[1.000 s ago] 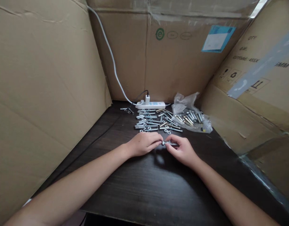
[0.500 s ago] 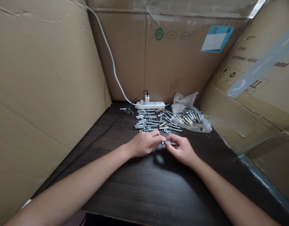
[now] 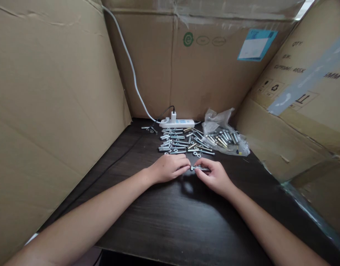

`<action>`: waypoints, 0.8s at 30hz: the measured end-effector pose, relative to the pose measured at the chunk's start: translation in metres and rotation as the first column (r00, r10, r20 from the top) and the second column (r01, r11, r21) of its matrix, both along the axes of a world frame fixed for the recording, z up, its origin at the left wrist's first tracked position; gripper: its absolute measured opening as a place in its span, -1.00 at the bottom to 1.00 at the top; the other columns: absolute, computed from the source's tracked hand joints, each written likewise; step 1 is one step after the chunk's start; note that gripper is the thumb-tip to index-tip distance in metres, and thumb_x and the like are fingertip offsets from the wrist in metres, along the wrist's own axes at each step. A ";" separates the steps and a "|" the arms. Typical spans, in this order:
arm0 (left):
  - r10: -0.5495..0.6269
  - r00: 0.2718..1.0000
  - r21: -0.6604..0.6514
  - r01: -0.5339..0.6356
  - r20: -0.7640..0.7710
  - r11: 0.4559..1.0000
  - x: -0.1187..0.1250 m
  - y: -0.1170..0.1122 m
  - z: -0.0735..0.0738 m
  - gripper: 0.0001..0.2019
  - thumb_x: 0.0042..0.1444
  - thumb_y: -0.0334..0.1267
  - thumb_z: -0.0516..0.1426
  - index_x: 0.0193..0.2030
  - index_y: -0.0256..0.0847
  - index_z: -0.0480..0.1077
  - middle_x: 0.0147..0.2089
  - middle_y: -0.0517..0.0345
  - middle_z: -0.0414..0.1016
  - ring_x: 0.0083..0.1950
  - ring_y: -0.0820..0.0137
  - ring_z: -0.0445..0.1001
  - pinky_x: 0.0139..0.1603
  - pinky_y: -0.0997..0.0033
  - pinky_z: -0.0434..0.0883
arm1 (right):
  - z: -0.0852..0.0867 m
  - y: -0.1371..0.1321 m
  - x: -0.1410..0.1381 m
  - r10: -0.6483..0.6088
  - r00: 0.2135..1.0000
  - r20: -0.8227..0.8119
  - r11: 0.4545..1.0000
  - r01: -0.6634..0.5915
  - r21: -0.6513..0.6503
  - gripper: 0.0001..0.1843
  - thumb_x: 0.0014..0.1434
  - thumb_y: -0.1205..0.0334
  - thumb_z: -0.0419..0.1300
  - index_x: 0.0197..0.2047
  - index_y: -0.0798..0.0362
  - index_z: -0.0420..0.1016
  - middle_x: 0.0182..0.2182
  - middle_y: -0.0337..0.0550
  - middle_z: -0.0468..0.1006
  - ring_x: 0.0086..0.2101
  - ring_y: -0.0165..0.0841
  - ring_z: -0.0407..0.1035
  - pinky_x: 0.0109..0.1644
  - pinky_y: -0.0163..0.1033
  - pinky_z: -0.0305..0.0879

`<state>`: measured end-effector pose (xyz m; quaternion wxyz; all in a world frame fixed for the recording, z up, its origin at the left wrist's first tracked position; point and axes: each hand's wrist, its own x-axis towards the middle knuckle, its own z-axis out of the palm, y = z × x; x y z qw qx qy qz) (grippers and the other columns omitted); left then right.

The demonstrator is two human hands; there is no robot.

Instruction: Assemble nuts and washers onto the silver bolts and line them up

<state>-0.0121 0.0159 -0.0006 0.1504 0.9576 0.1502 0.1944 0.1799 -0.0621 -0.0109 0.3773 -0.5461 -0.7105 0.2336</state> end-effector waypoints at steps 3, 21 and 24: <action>0.008 1.000 -0.008 -0.007 0.030 1.000 0.000 -0.003 0.002 -0.79 0.26 -0.27 -0.06 -0.06 -0.18 0.33 -0.20 0.14 0.39 -0.21 0.44 0.38 -0.21 0.48 0.31 | 0.000 0.001 0.000 -0.005 1.000 -0.005 1.000 0.005 0.004 -0.87 0.09 0.22 0.10 -0.39 0.08 0.41 -0.61 -0.31 0.35 -0.60 -0.48 0.18 -0.52 -0.40 0.12; -0.029 0.999 -0.040 0.027 -0.033 0.999 0.002 -0.003 0.001 -0.76 0.30 -0.26 -0.12 -0.16 -0.24 0.34 -0.22 0.13 0.41 -0.21 0.43 0.38 -0.18 0.49 0.29 | -0.001 0.000 0.000 0.007 1.000 0.004 1.000 -0.007 -0.005 -0.87 0.09 0.21 0.10 -0.40 0.08 0.40 -0.62 -0.31 0.32 -0.60 -0.48 0.15 -0.52 -0.39 0.10; -0.006 1.000 -0.057 0.006 -0.006 0.998 0.003 -0.007 0.003 -0.78 0.29 -0.29 -0.11 -0.08 -0.25 0.29 -0.15 0.13 0.40 -0.15 0.44 0.38 -0.13 0.51 0.28 | -0.001 0.000 0.000 0.007 1.000 -0.011 1.000 -0.007 -0.018 -0.86 0.11 0.23 0.08 -0.38 0.10 0.40 -0.59 -0.28 0.34 -0.57 -0.47 0.17 -0.49 -0.38 0.12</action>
